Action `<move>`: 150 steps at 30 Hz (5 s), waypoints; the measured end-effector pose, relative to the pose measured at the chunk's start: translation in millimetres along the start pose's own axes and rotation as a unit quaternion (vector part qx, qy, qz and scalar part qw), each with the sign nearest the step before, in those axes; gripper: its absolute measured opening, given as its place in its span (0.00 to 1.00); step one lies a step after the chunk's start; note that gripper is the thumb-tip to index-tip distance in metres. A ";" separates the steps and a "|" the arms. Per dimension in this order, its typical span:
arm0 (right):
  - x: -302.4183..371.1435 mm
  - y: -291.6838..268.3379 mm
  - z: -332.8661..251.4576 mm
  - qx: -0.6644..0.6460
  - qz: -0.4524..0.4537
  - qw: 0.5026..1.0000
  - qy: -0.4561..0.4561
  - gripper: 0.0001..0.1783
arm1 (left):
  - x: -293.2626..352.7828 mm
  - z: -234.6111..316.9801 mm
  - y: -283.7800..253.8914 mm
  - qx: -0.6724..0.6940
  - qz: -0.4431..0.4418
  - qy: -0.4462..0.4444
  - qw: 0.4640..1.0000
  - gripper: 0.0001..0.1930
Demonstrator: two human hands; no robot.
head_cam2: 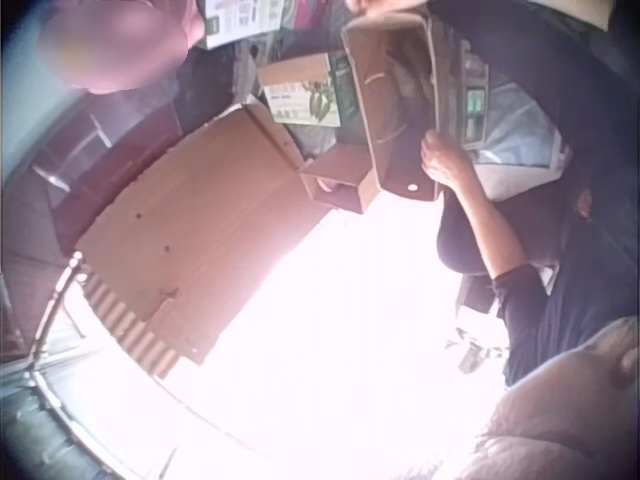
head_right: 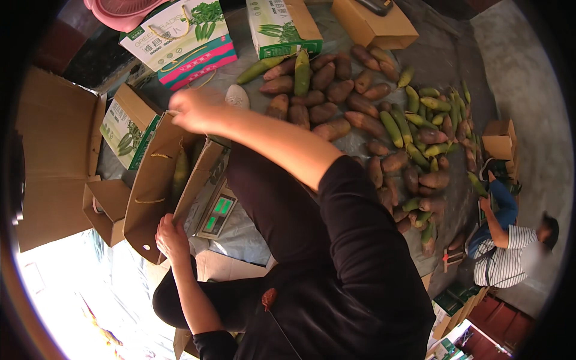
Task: Sort and place long green vegetables into cardboard boxes and weigh them.
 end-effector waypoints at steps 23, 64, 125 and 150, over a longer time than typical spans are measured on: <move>81.1 -101.5 489.1 0.080 0.303 0.850 0.424 0.45 | -13.7 5.5 3.1 0.021 -0.060 -0.065 0.996 0.06; 19.3 47.4 -60.5 0.057 -0.291 0.933 -0.204 0.35 | -4.7 3.7 -2.9 0.001 -0.014 -0.025 1.000 0.07; 154.8 84.8 220.3 0.297 -0.276 0.871 -0.276 0.23 | -7.0 -0.2 -5.3 0.030 -0.007 -0.055 0.998 0.05; 24.2 -164.3 2.8 -0.380 0.167 0.909 0.024 0.21 | -4.7 -0.3 -2.3 0.019 -0.017 -0.039 0.999 0.06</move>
Point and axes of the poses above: each hand's wrist, its own x-axis away from the middle knuckle, its own y-axis out of the palm, z = x × y, the point moved 9 cm from there along -x, towards the middle knuckle, and after that the axes turned 12 degrees about z, right-handed, at the moved point
